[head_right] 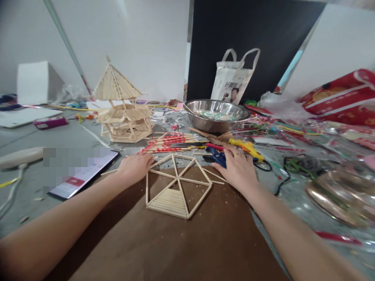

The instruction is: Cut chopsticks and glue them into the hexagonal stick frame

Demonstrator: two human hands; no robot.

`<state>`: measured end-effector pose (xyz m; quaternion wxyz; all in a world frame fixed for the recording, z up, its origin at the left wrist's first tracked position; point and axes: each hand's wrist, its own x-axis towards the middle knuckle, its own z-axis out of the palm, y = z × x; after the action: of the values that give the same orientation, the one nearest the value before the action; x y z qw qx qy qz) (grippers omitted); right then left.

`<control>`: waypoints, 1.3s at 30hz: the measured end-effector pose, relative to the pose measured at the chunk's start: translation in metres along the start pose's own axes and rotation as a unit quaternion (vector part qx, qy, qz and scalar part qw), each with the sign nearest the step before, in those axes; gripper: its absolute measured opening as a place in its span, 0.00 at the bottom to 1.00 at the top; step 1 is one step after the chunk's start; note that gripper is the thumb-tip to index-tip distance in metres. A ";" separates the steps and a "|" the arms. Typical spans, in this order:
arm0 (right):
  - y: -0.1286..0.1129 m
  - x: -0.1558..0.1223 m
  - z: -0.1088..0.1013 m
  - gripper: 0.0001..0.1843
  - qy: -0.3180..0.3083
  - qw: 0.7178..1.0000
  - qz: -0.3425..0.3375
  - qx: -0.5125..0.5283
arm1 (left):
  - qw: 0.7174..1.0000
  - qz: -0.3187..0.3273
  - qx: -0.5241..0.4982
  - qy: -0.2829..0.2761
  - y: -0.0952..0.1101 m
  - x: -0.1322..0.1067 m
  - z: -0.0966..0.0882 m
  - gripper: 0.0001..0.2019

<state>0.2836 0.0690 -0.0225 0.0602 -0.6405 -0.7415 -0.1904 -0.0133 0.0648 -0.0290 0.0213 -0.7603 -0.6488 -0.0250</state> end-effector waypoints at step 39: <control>-0.075 -0.038 -0.025 0.13 -0.172 0.764 0.019 0.622 | 0.952 0.252 -0.172 -0.033 0.039 -0.027 -0.019 0.12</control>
<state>0.2129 0.0172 -0.0278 0.3207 -0.4984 -0.6831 0.4268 0.0210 0.0306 -0.0118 -0.1253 -0.8916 -0.4225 -0.1045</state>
